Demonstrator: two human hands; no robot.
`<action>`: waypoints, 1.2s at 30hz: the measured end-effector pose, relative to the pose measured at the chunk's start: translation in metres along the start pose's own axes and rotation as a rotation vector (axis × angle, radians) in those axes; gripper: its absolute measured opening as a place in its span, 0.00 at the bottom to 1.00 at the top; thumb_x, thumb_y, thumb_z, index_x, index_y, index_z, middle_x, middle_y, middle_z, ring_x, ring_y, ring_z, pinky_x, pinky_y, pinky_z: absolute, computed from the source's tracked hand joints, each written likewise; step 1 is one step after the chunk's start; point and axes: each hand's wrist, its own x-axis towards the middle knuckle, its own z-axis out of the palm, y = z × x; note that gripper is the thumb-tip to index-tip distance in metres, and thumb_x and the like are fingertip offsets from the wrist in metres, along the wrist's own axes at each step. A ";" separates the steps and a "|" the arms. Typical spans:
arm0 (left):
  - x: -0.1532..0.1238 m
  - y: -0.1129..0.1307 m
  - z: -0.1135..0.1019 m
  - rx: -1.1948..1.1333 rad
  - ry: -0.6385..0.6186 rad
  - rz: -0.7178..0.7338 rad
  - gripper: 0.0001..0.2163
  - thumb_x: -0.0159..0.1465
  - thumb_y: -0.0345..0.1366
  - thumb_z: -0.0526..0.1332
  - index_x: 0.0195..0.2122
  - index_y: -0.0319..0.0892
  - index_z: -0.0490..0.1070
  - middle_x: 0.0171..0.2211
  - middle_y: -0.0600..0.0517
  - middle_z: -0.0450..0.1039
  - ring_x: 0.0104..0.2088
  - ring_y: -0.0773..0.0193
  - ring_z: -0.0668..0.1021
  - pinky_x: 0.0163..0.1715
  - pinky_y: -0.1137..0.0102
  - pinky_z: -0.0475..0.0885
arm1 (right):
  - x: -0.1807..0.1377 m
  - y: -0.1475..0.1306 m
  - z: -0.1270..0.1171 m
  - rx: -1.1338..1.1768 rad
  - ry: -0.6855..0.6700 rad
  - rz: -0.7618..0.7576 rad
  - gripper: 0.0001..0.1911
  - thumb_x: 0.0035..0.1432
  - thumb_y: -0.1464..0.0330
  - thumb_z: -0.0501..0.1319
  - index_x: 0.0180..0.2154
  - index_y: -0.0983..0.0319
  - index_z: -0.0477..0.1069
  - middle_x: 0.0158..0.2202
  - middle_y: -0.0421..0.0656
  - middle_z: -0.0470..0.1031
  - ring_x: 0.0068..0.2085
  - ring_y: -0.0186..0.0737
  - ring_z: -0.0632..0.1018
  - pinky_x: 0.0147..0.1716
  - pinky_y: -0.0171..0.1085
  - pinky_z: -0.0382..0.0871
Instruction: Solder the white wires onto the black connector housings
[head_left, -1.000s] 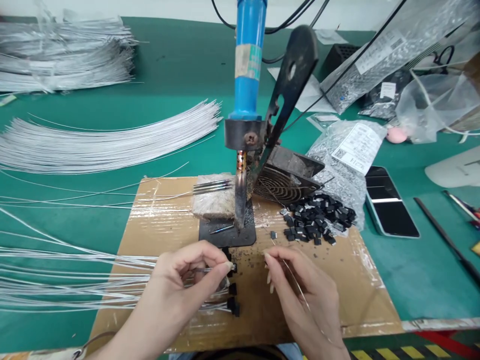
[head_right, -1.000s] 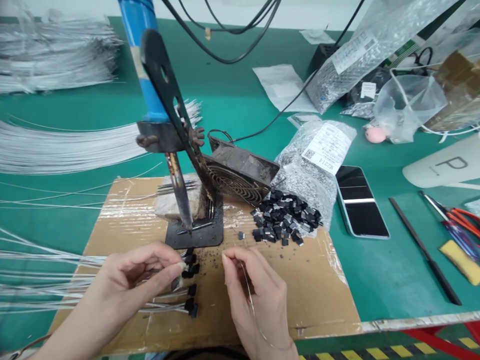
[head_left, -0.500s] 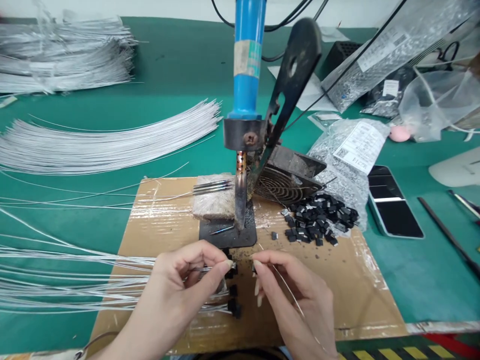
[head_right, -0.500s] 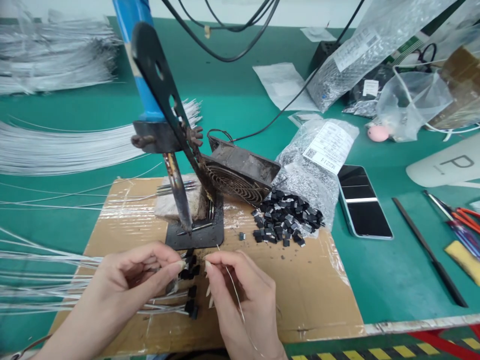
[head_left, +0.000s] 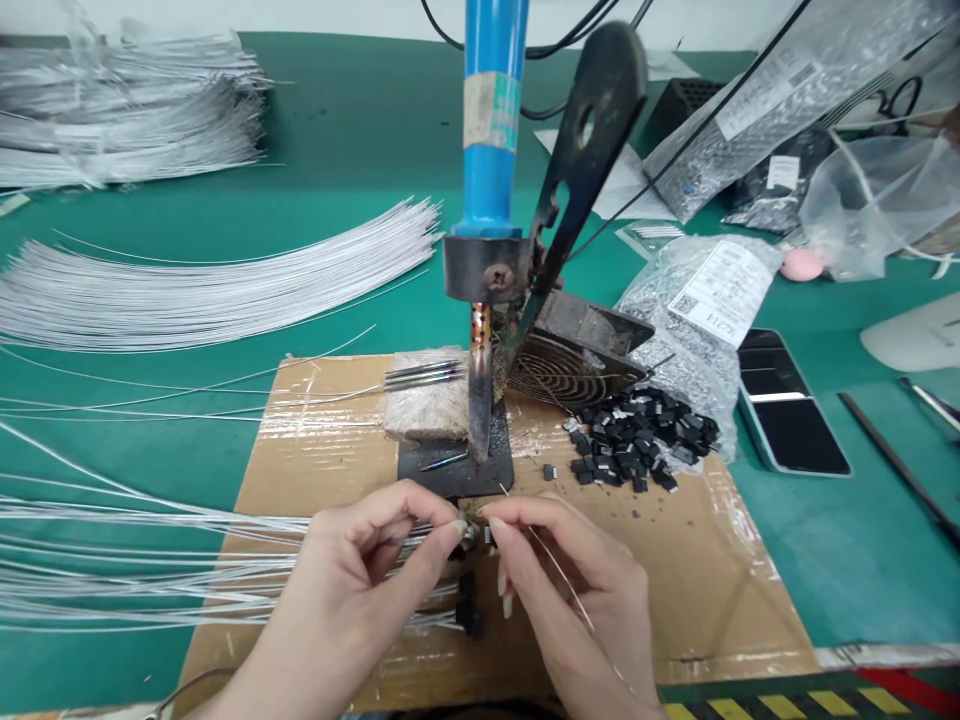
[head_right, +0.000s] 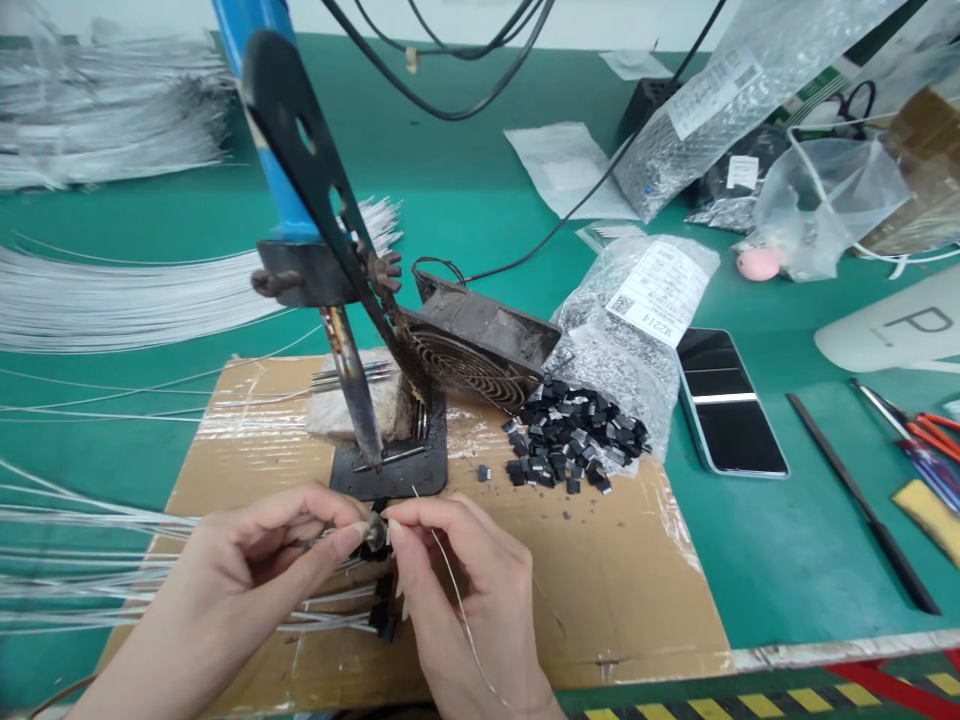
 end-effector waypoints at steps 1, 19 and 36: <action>0.000 0.000 0.000 -0.007 -0.014 0.007 0.11 0.63 0.44 0.67 0.30 0.41 0.80 0.26 0.51 0.79 0.26 0.64 0.75 0.25 0.73 0.68 | 0.000 0.000 0.001 0.006 -0.005 -0.003 0.06 0.68 0.67 0.65 0.40 0.55 0.83 0.31 0.40 0.81 0.31 0.35 0.81 0.22 0.30 0.68; 0.000 -0.003 0.000 -0.166 -0.094 0.061 0.07 0.69 0.35 0.67 0.33 0.44 0.79 0.36 0.52 0.84 0.36 0.64 0.83 0.37 0.76 0.78 | 0.002 0.001 0.003 0.011 -0.027 -0.014 0.06 0.68 0.67 0.65 0.41 0.56 0.83 0.31 0.41 0.81 0.30 0.36 0.81 0.20 0.30 0.67; 0.002 0.003 0.005 -0.196 -0.020 0.085 0.06 0.64 0.31 0.68 0.29 0.43 0.78 0.33 0.53 0.84 0.33 0.66 0.84 0.34 0.79 0.78 | -0.003 0.003 0.003 0.025 0.000 -0.030 0.13 0.75 0.64 0.57 0.49 0.53 0.80 0.34 0.39 0.75 0.31 0.35 0.77 0.31 0.35 0.71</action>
